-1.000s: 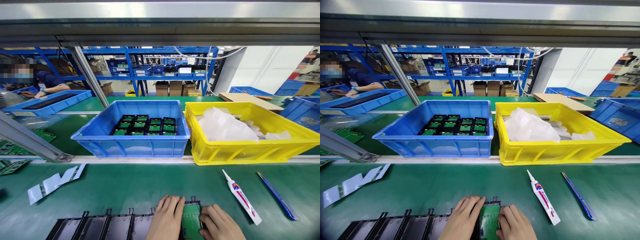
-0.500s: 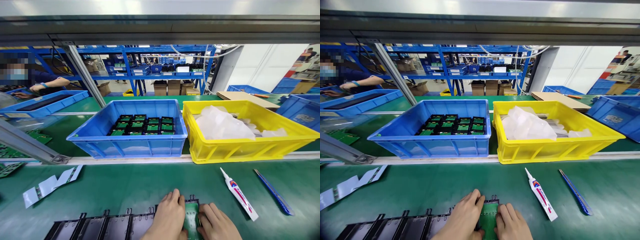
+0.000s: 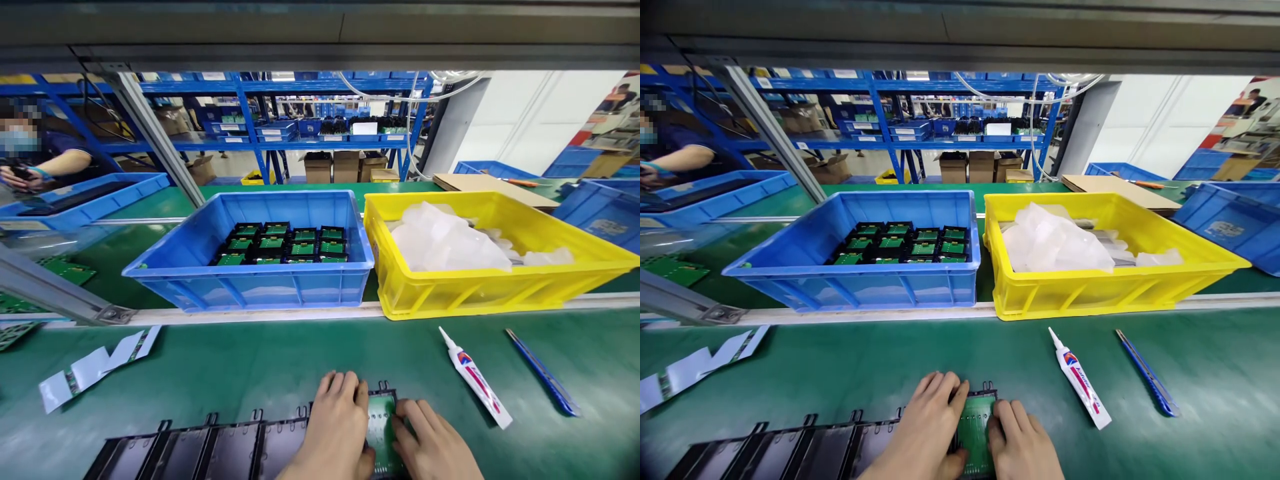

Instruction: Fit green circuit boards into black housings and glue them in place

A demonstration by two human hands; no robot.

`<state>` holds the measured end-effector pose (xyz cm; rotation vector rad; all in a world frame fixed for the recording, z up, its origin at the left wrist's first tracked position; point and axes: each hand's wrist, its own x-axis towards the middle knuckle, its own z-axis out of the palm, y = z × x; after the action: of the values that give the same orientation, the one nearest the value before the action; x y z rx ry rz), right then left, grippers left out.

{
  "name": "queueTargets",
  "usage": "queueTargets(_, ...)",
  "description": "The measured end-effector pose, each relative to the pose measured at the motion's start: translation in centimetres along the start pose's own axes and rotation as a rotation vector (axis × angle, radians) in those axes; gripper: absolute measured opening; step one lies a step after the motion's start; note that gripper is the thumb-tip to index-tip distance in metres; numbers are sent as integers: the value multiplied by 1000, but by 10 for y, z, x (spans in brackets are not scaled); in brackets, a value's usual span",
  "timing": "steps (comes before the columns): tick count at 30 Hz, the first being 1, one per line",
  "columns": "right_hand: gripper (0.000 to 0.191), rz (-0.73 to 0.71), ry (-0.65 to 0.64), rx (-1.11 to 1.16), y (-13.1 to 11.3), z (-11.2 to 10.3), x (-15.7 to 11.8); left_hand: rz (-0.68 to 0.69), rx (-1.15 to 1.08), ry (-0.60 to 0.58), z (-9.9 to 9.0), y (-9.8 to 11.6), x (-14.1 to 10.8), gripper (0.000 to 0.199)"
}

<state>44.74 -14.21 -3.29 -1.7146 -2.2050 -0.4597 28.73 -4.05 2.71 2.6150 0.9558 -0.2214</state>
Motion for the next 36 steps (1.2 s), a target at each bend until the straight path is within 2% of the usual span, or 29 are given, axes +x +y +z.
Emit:
queueTargets(2,33,7,-2,-1,-1,-3,2,49,-15,124,8,-5,-6,82)
queueTargets(4,34,13,5,10,-2,-6,5,171,-28,295,19,-10,-14,78)
queueTargets(5,35,17,14,14,-3,-8,7,244,-29,390,26,-13,-17,67)
queueTargets(8,39,27,38,26,-4,-10,10,379,-18,673,48,-18,-24,13)
queueTargets(9,39,29,46,33,-4,-11,10,391,-11,770,55,-18,-25,6)
queueTargets(10,40,30,49,40,-4,-11,10,396,-9,846,62,-17,-25,12)
queueTargets(12,39,28,36,53,-4,-11,9,418,-12,918,72,-14,-24,18)
queueTargets(15,37,23,1,62,-3,-11,6,418,-75,926,79,-9,-22,25)
queueTargets(18,36,15,-19,65,-3,-10,2,397,-161,919,78,-6,-22,32)
queueTargets(22,35,21,-86,117,-2,-8,-1,415,-181,896,79,-6,-23,32)
queueTargets(27,35,37,-157,175,0,-3,-5,265,-358,803,94,-8,-25,21)
queueTargets(31,37,40,-62,181,-1,-1,-3,203,-365,687,103,-9,-29,20)
queueTargets(34,38,43,34,177,-3,-2,2,184,-363,693,103,-7,-29,20)
queueTargets(36,37,31,71,146,-4,-5,5,198,-358,752,100,-4,-26,21)
